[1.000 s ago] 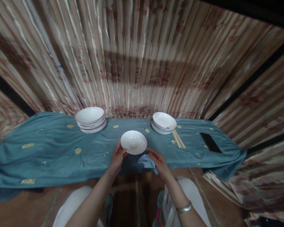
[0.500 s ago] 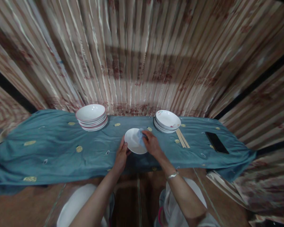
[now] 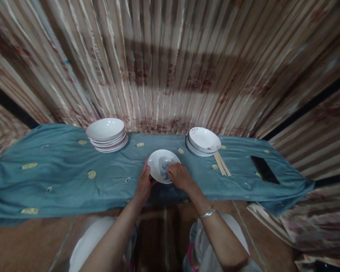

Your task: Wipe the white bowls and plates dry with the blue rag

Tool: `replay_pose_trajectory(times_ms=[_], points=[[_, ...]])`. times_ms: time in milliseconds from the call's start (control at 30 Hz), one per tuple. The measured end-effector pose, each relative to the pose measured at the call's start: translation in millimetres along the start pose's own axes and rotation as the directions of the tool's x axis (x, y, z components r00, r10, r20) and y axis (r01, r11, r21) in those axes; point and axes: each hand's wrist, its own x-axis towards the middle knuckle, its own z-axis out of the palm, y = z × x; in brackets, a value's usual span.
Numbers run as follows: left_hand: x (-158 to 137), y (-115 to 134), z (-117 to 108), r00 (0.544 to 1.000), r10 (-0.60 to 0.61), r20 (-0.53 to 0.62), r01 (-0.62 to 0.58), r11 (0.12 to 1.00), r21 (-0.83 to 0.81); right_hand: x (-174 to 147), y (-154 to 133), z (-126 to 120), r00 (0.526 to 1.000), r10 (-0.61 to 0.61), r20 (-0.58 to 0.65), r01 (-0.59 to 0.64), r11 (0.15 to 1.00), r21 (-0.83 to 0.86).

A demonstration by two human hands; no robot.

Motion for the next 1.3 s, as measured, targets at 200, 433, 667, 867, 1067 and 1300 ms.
replay_pose_trajectory(times_ms=[200, 433, 667, 867, 1067, 1300], points=[[4, -5, -4, 1.000, 0.024, 0.004, -0.024, 1.000, -0.012, 3, -13, 4, 0.999, -0.036, -0.033, 0.045, 0.937, 0.346], [7, -9, -6, 0.996, 0.087, -0.030, -0.087, 0.996, 0.012, 22, -30, 18, 0.970, -0.073, -0.230, 0.187, 0.831, 0.524], [10, -12, -7, 0.998, 0.042, -0.040, -0.043, 0.998, -0.037, 33, -37, 27, 0.942, -0.075, -0.327, 0.206, 0.899, 0.386], [7, -7, -6, 1.000, 0.024, -0.002, -0.024, 0.999, -0.042, 44, -32, 29, 0.949, -0.073, -0.306, 0.164, 0.946, 0.281], [5, -5, -5, 1.000, 0.027, 0.012, -0.026, 0.999, -0.040, 48, -18, 26, 0.961, 0.029, -0.276, 0.000, 0.994, 0.106], [5, -4, -4, 1.000, 0.027, 0.008, -0.027, 0.999, -0.018, 34, -5, 12, 0.962, 0.128, -0.241, -0.167, 0.975, -0.148]])
